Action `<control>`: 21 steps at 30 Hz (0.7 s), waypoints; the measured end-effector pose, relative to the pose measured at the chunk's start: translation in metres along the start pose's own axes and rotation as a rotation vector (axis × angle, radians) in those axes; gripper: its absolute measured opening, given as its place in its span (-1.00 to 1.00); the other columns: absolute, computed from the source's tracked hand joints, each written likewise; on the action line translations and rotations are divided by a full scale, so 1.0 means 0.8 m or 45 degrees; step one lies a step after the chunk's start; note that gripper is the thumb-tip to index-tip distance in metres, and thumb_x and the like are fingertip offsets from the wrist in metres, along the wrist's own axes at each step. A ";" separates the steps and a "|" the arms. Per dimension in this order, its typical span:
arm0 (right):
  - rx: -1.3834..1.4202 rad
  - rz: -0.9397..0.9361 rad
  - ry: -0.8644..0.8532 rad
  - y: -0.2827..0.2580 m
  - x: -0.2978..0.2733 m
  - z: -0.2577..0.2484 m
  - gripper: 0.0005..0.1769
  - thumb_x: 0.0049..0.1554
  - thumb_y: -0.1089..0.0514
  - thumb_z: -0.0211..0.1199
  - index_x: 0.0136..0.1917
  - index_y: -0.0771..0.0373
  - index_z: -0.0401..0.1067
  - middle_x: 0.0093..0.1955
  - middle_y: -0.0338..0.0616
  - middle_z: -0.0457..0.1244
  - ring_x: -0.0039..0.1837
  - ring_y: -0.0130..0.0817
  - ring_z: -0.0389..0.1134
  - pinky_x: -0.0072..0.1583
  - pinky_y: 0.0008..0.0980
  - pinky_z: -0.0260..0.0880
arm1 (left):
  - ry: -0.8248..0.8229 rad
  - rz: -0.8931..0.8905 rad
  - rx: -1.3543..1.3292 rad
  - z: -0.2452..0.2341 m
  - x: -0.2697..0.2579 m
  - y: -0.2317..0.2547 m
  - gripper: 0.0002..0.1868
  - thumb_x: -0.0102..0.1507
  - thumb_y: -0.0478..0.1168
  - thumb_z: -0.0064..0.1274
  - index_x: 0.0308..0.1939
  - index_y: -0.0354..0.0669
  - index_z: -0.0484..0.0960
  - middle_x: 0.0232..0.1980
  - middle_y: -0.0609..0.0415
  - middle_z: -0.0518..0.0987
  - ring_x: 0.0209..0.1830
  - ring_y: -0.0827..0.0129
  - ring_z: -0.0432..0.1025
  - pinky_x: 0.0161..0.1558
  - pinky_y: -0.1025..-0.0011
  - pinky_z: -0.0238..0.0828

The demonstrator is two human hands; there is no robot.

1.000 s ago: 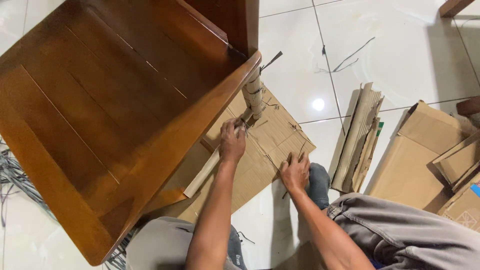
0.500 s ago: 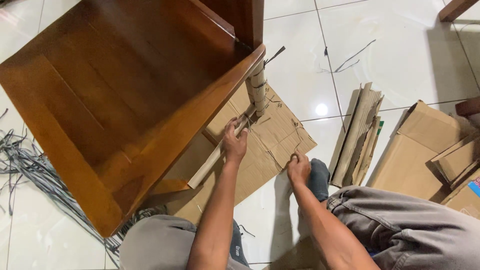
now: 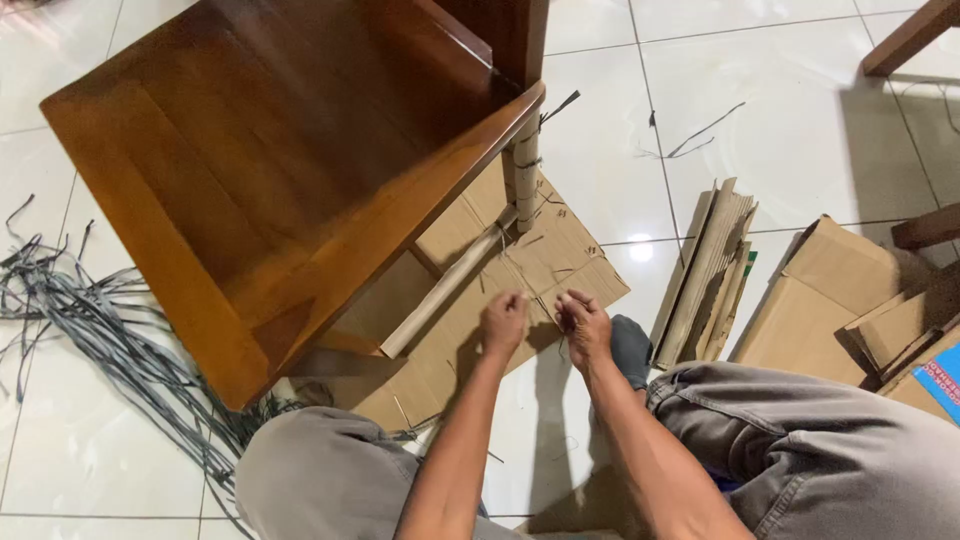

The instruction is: Wrapping black plastic strips around the leg of a wooden chair

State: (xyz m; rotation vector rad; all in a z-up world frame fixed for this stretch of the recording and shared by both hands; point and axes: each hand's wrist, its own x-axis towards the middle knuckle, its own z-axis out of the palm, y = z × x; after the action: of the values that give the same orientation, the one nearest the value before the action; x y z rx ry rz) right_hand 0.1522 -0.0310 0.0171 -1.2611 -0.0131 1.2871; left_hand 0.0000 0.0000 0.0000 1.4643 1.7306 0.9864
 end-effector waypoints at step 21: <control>-0.582 0.161 -0.361 0.019 -0.074 0.025 -0.65 0.04 0.17 0.47 0.11 0.21 0.55 -0.14 -0.17 0.42 -0.43 -0.75 -0.01 -0.41 -0.71 -0.09 | -0.344 -0.697 -0.930 -0.031 -0.027 -0.061 -0.59 0.11 -0.22 0.36 0.01 -0.10 0.62 -0.18 0.14 0.74 -0.31 0.57 0.60 -0.26 0.62 0.62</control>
State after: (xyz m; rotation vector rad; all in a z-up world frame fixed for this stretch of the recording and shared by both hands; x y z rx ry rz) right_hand 0.1072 -0.0625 0.0505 -1.4672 -0.4587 1.6235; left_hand -0.0416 -0.0290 -0.0300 0.5768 1.2601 0.9186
